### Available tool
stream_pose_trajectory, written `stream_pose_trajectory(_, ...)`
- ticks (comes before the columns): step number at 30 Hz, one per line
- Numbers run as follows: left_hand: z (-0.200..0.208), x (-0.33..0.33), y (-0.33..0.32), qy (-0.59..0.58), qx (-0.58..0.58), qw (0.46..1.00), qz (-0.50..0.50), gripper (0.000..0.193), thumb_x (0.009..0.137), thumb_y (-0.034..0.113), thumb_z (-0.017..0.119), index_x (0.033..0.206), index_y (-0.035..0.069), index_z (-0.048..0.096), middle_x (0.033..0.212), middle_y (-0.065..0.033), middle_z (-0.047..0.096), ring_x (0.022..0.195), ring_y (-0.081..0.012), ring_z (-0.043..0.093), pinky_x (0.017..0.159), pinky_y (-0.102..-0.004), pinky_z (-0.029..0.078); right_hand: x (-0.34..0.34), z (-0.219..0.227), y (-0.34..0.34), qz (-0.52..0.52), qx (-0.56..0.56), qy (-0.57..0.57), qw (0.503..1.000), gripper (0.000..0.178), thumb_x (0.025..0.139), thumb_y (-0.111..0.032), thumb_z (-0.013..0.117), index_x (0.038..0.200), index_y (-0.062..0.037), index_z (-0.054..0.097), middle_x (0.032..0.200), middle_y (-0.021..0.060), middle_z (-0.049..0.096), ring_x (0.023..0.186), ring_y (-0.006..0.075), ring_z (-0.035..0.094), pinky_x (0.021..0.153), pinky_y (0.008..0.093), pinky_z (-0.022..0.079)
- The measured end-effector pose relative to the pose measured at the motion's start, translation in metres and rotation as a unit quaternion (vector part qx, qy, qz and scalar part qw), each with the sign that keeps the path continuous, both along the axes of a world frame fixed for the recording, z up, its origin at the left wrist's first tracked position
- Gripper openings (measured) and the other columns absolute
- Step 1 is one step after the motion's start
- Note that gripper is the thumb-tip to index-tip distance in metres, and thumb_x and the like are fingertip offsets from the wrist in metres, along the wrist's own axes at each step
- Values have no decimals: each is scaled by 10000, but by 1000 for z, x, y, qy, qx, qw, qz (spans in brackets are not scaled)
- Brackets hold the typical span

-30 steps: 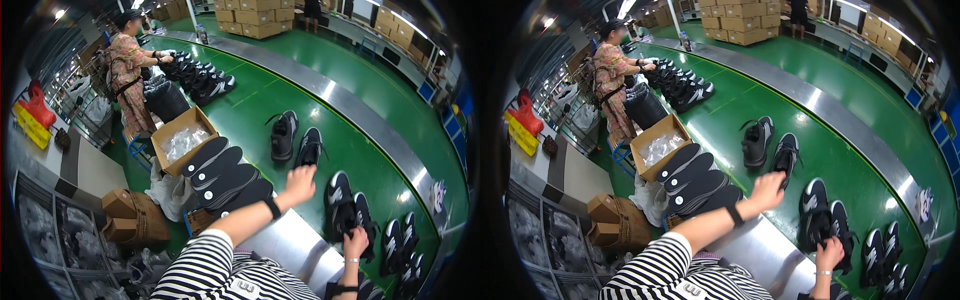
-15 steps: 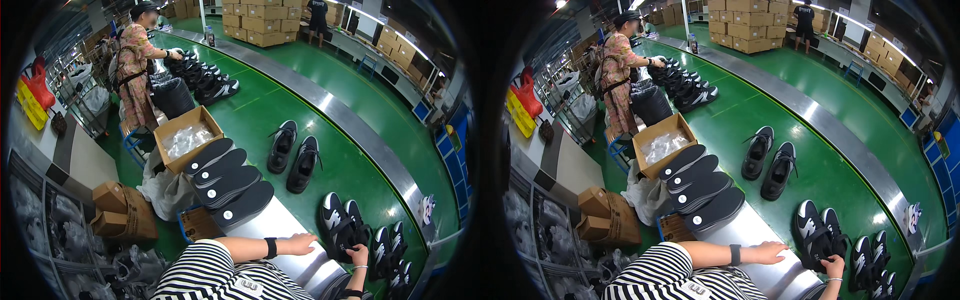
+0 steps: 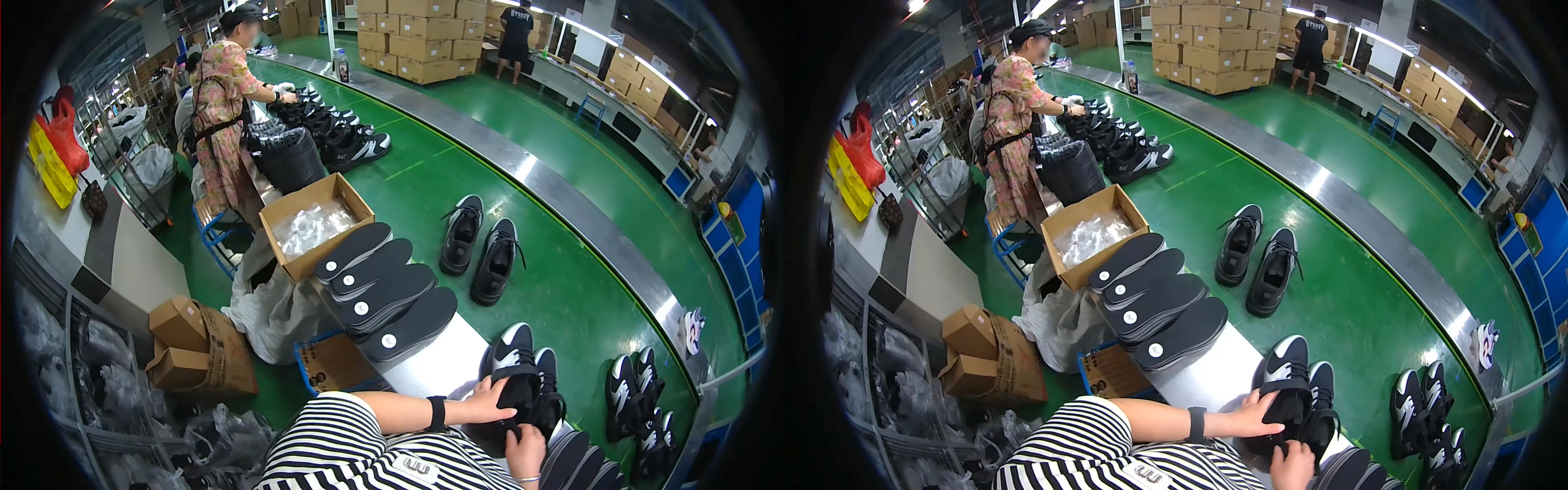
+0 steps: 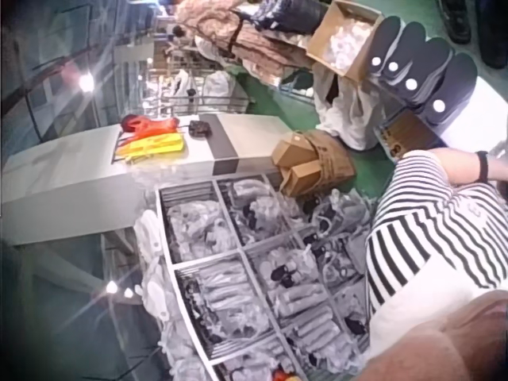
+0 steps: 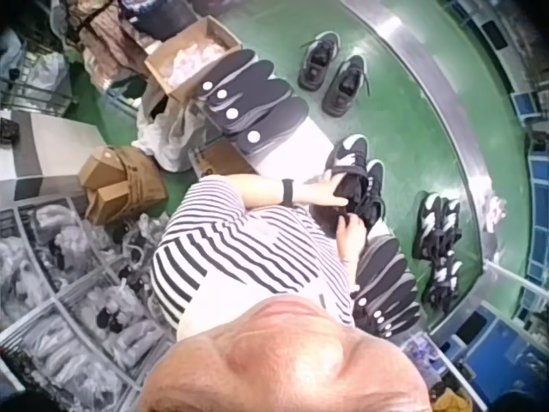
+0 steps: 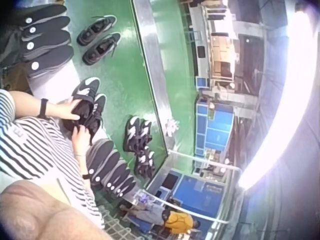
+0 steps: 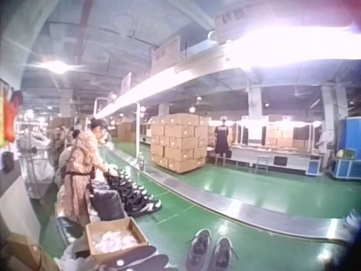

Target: Checking shoe assembly and organizing completed sneakers and insoles on a factory production line.

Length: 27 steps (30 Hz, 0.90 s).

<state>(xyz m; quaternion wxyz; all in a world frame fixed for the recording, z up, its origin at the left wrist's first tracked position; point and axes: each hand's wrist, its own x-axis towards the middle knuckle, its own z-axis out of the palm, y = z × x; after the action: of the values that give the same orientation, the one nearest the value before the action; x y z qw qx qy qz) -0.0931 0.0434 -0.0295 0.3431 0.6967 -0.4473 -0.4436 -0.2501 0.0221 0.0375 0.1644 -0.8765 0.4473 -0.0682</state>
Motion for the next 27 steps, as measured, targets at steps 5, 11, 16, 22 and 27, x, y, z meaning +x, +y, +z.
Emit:
stream_pose_trajectory(5, -5, -7, 2, -95, 4, 995, 25, 907, 628, 373, 666, 1304, 80, 136, 1274, -303, 131, 1154, -483, 197, 947, -494, 251, 6, 15, 29, 4, 114, -29, 993, 366, 692, -174, 596, 1000, -9, 489, 917, 207, 496, 851, 385, 490, 728, 426, 407)
stream_pose_trajectory(11, -7, -10, -3, -73, 35, 995, 57, 829, 647, 163, 593, 1299, 48, 95, 1256, -293, 214, 1141, -469, 253, 939, -471, 290, -30, 38, 22, -54, 164, -153, 973, 293, 798, -141, 517, 1007, 63, 513, 987, 207, 550, 920, 303, 526, 807, 333, 403)
stream_pose_trajectory(16, 5, -7, 5, -46, 50, 997, 25, 800, 655, 122, 557, 1299, 42, 89, 1283, -296, 183, 1164, -470, 230, 941, -482, 286, -101, 19, -5, -204, -86, -21, 975, 349, 791, -227, 521, 1021, 36, 528, 1005, 208, 542, 963, 331, 499, 850, 381, 381)
stream_pose_trajectory(22, 1, -10, 5, -53, 45, 998, 9, 809, 663, 123, 554, 1302, 32, 66, 1280, -307, 185, 1151, -474, 253, 934, -478, 299, -154, -42, 1, -277, -97, 122, 948, 501, 713, -422, 597, 1019, -36, 505, 1001, 191, 514, 1001, 338, 442, 836, 441, 380)
stream_pose_trajectory(27, 3, -9, 2, -51, 61, 996, -42, 779, 665, 114, 554, 1290, 15, 99, 1257, -313, 217, 1141, -472, 270, 935, -468, 300, -152, -38, -14, -317, -34, 93, 943, 515, 681, -428, 633, 987, -29, 518, 984, 187, 527, 964, 331, 472, 816, 424, 394)
